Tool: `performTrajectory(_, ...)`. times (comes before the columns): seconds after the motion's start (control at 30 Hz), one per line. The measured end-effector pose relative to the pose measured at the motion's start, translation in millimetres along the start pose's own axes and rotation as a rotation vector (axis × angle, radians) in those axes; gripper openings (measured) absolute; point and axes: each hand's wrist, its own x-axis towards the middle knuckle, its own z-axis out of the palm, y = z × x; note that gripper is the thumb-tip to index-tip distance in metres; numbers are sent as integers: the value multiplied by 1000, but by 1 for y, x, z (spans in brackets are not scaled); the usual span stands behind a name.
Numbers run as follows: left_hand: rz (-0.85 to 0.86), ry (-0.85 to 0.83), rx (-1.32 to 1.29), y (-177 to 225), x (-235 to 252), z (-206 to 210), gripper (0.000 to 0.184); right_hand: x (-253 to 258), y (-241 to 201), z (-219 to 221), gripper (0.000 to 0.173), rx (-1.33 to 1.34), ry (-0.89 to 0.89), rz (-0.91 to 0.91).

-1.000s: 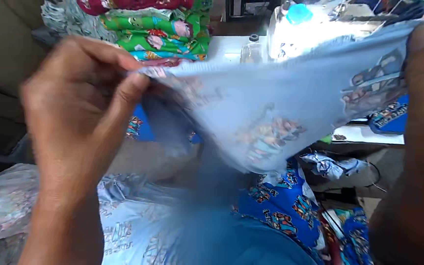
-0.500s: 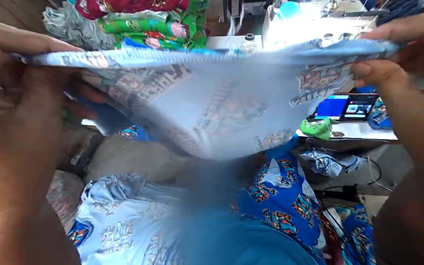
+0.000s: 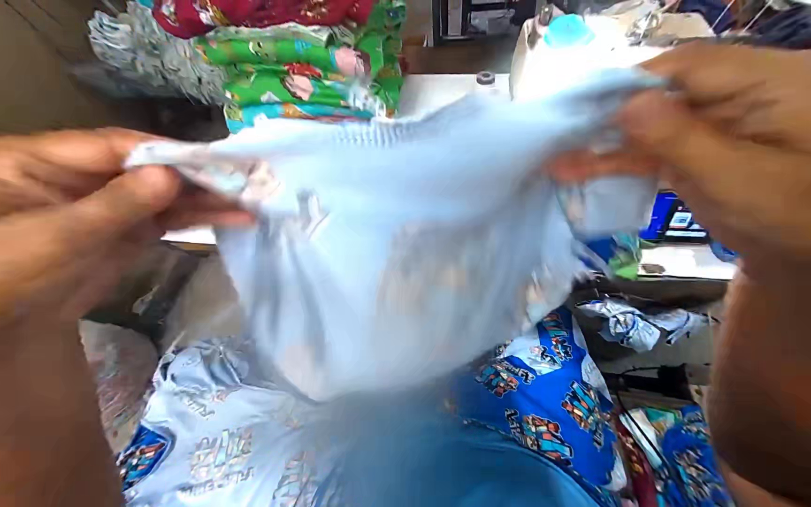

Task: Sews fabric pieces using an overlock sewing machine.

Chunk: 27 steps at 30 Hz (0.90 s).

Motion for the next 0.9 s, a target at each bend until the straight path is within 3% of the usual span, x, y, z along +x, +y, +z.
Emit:
performTrajectory(0.07, 64, 15, 95, -8, 23, -18, 30, 16, 8, 8, 33, -362, 46, -21)
performTrajectory(0.2, 102, 233, 180, -12, 15, -46, 43, 28, 8, 23, 31, -428, 180, -88)
performTrajectory(0.27, 116, 202, 224, -9, 2, -50, 48, 15, 2, 30, 30, -472, 133, -73)
performTrajectory(0.37, 277, 64, 353, -24, -24, -59, 35, -19, -1, 50, 30, -461, 30, 16)
performTrajectory(0.47, 91, 16, 435, -18, -100, -49, 23, -79, 3, 84, 27, -289, -52, 122)
performTrajectory(0.5, 68, -130, 387, -23, -128, -64, 26, -101, 3, 97, 26, -238, -85, 151)
performTrajectory(0.53, 105, -555, 364, -31, -141, -96, 37, -122, 1, 110, 25, -195, -123, 170)
performTrajectory(0.57, -170, -310, 332, -17, -164, -56, 27, -139, -3, 121, 24, -135, -175, 202)
performTrajectory(0.6, -350, -227, 341, -10, -176, -30, 23, -154, -8, 130, 24, -60, -234, 253)
performTrajectory(0.7, -610, -371, 430, -9, -179, -2, 30, -178, -12, 152, 24, 82, -392, 391)
performTrajectory(0.8, -634, -330, 498, -34, -171, 1, 35, -181, 13, 164, 21, -72, -399, 324)
performTrajectory(0.9, -424, -143, 658, -70, -128, 9, 37, -164, 44, 166, 20, -255, -276, 208)
